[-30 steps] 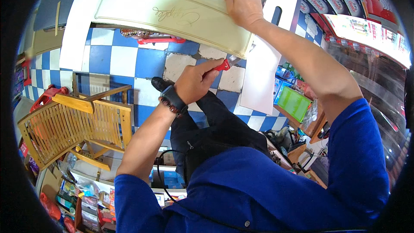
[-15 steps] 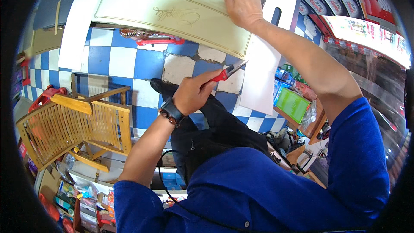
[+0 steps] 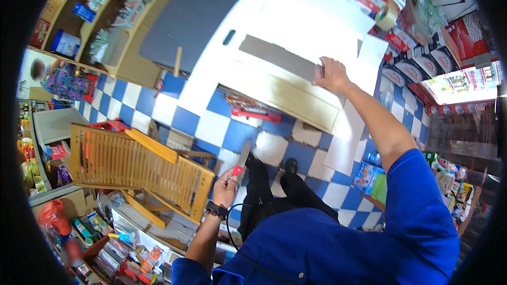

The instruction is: The person assembles flat cardboard boxes into three-dimensional containers. They fold the panels, align the flaps, and use a red utility knife to cut and trim edges. The person places the finished boxes on a nearby shelf.

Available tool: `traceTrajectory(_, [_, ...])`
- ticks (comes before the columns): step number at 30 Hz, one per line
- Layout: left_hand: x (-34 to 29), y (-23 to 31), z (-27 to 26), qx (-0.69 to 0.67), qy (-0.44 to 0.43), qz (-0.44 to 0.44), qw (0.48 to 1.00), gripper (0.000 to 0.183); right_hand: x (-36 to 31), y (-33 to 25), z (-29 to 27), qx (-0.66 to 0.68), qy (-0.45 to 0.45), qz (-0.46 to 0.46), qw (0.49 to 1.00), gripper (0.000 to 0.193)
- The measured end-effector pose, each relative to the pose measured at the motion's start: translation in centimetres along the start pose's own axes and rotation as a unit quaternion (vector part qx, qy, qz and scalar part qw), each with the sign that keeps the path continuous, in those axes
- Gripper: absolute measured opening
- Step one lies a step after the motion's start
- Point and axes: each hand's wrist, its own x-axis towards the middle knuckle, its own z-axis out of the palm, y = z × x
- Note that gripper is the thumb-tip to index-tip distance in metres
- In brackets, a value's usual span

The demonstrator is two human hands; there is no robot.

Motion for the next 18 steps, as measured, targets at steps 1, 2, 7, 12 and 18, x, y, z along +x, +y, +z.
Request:
traceTrajectory(1, [-0.2, 1.6, -0.7, 0.017, 0.017, 0.005, 1.000, 0.030, 1.5, 0.2, -0.1, -0.012, -0.034, 0.024, 0.999, 0.081])
traceTrajectory(2, [0.2, 1.6, -1.9, 0.053, 0.018, 0.030, 0.998, 0.030, 2.5, 0.7, 0.2, -0.001, -0.038, 0.022, 0.999, 0.079])
traceTrajectory(7, [1.4, 5.6, -4.6, 0.092, -0.019, 0.115, 0.989, 0.031, 4.4, 0.1, -0.4, -0.057, -0.124, 0.058, 0.989, 0.079])
traceTrajectory(12, [2.8, 8.7, -5.5, 0.111, -0.013, 0.104, 0.988, 0.033, 5.1, 3.1, -0.9, 0.149, -0.161, 0.061, 0.974, 0.077])
traceTrajectory(18, [3.9, 13.8, -4.1, 0.142, 0.005, 0.160, 0.977, 0.031, 2.4, 3.7, -5.9, 0.505, -0.181, 0.018, 0.844, 0.022])
